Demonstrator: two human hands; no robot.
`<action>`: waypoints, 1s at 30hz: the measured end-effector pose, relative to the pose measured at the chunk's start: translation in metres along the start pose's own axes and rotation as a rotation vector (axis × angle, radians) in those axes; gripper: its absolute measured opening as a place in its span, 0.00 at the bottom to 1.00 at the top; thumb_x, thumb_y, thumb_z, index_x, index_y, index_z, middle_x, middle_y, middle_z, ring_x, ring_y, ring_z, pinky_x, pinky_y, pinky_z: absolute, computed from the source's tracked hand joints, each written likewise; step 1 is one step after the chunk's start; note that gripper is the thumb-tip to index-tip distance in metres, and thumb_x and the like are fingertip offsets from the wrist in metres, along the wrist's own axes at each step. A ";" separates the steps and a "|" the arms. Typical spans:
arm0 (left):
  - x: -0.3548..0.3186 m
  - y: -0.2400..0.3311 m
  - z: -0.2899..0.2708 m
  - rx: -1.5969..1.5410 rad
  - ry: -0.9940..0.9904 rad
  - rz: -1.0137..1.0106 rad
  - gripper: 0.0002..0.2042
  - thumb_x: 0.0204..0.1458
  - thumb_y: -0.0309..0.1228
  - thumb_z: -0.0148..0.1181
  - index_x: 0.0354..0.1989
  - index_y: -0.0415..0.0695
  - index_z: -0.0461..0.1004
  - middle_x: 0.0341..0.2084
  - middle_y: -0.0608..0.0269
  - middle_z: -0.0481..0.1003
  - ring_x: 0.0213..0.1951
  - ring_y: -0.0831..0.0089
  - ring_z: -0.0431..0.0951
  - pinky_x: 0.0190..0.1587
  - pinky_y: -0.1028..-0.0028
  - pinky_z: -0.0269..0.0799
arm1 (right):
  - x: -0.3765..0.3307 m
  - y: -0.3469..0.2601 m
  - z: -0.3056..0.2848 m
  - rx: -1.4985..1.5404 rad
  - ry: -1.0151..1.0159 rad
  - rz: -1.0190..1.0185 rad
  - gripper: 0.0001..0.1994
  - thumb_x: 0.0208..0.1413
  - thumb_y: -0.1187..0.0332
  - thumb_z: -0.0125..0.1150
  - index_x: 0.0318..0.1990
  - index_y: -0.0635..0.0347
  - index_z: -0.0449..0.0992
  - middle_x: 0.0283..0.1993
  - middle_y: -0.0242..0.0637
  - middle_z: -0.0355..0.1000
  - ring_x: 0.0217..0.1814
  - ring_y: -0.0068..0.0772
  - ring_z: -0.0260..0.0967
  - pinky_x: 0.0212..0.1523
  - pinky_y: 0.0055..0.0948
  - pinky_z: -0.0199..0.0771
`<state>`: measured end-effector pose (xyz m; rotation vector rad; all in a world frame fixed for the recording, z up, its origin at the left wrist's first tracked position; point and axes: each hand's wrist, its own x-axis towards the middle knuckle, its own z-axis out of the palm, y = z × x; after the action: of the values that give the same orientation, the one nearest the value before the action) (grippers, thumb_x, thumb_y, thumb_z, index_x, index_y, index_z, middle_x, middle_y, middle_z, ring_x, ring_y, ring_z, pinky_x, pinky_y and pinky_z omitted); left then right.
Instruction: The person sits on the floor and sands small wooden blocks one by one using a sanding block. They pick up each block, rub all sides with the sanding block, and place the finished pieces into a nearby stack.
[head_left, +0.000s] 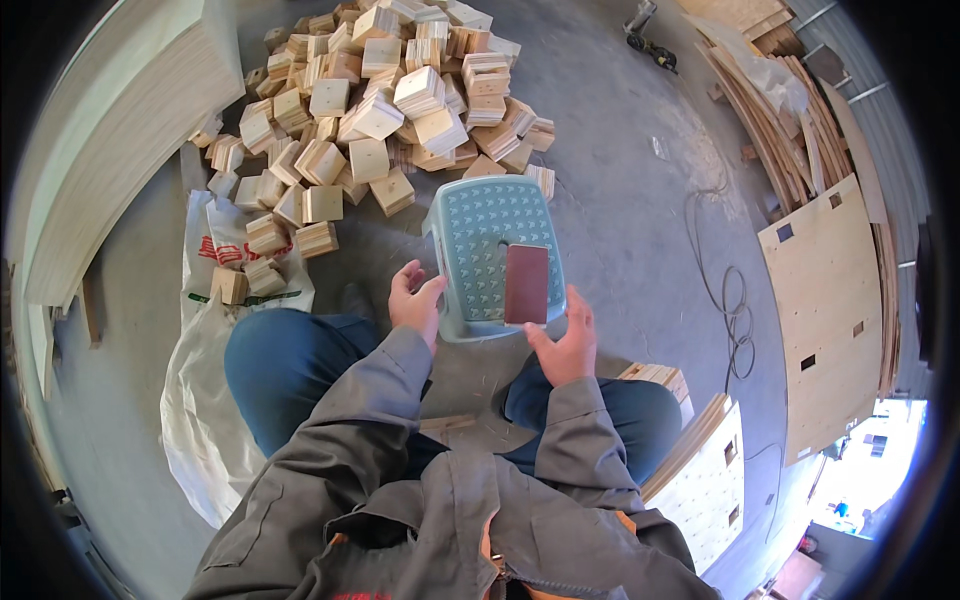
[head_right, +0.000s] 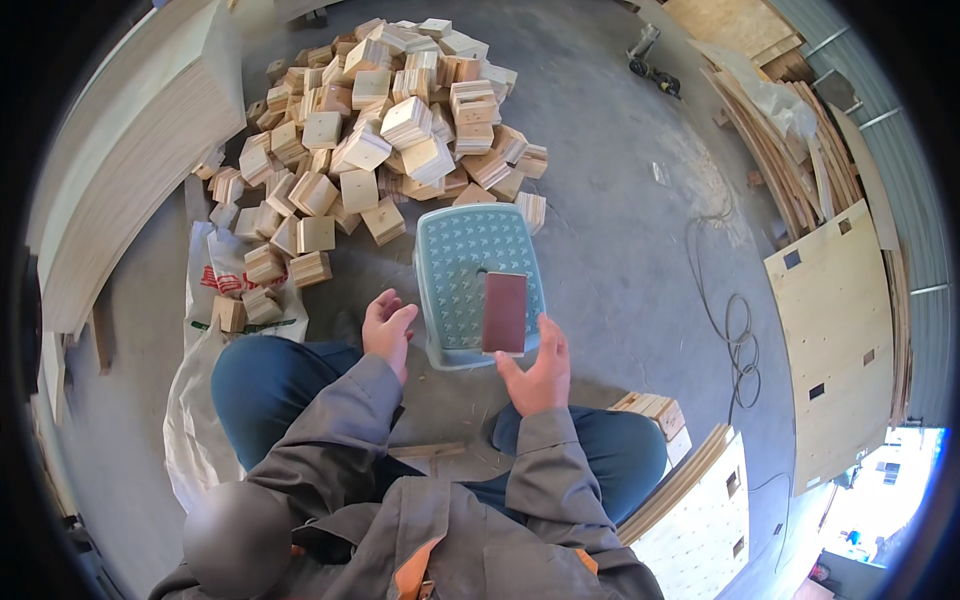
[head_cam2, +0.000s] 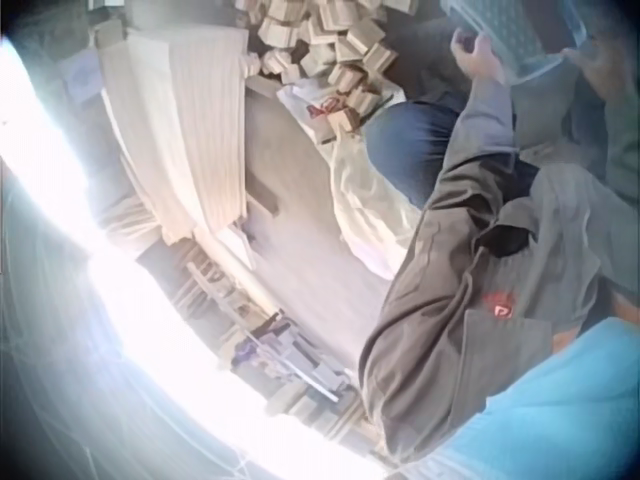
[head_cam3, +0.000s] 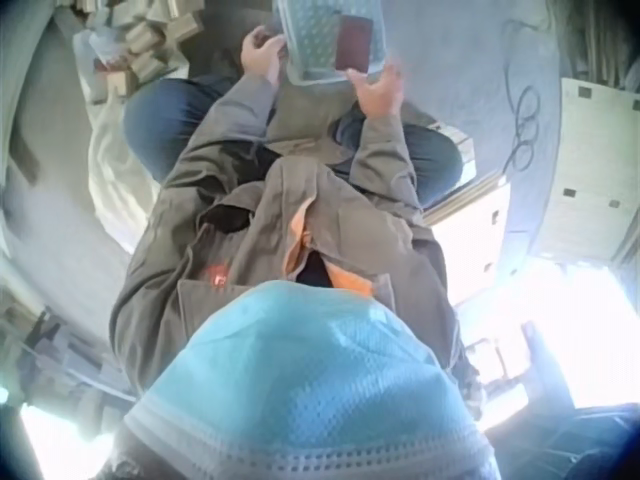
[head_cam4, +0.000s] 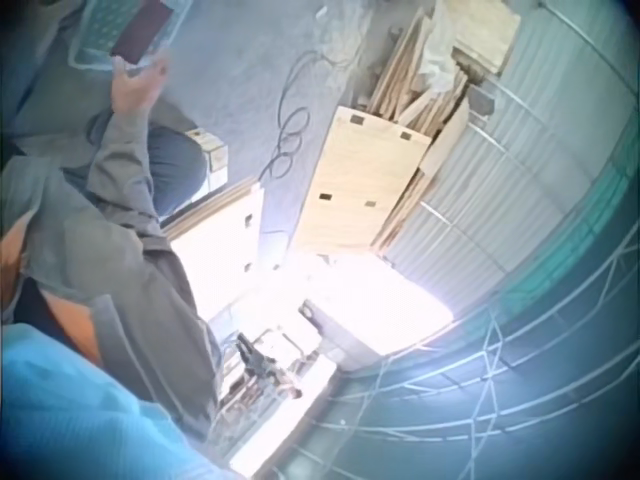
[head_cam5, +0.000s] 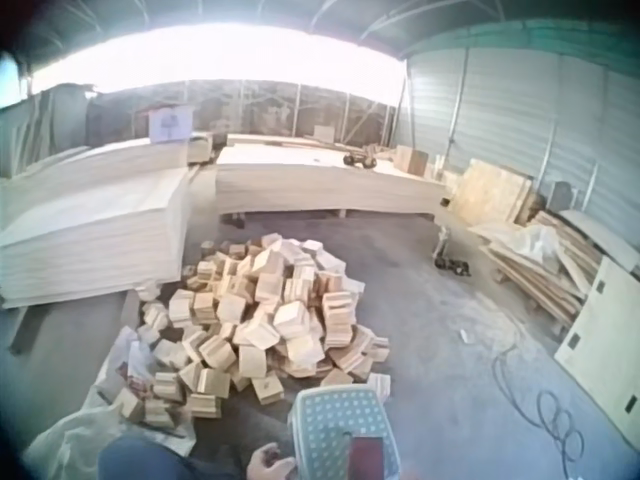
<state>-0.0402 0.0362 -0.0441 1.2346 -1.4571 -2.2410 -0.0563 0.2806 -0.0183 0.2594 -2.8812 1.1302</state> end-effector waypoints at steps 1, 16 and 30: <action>0.011 -0.008 -0.002 0.009 0.018 0.016 0.30 0.56 0.28 0.69 0.68 0.42 0.68 0.57 0.61 0.72 0.57 0.70 0.73 0.54 0.69 0.71 | 0.005 -0.002 0.003 -0.041 0.005 -0.046 0.46 0.48 0.59 0.80 0.74 0.60 0.62 0.72 0.56 0.64 0.74 0.58 0.61 0.70 0.51 0.65; 0.237 0.020 0.083 0.548 -0.416 0.267 0.28 0.58 0.33 0.71 0.66 0.36 0.72 0.57 0.52 0.78 0.59 0.65 0.77 0.63 0.66 0.72 | 0.055 -0.003 0.056 -0.158 -0.088 0.012 0.46 0.47 0.57 0.81 0.73 0.58 0.63 0.76 0.54 0.56 0.73 0.62 0.59 0.70 0.58 0.60; 0.368 -0.005 0.196 1.575 -0.899 0.533 0.47 0.48 0.52 0.74 0.73 0.40 0.62 0.64 0.36 0.72 0.64 0.43 0.75 0.66 0.56 0.72 | 0.065 0.005 0.064 -0.101 -0.024 0.097 0.39 0.43 0.61 0.80 0.67 0.53 0.72 0.71 0.50 0.61 0.66 0.56 0.65 0.63 0.53 0.66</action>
<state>-0.4147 -0.0372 -0.2122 -0.3499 -3.4884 -0.9322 -0.1190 0.2313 -0.0626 0.1323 -2.9899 0.9965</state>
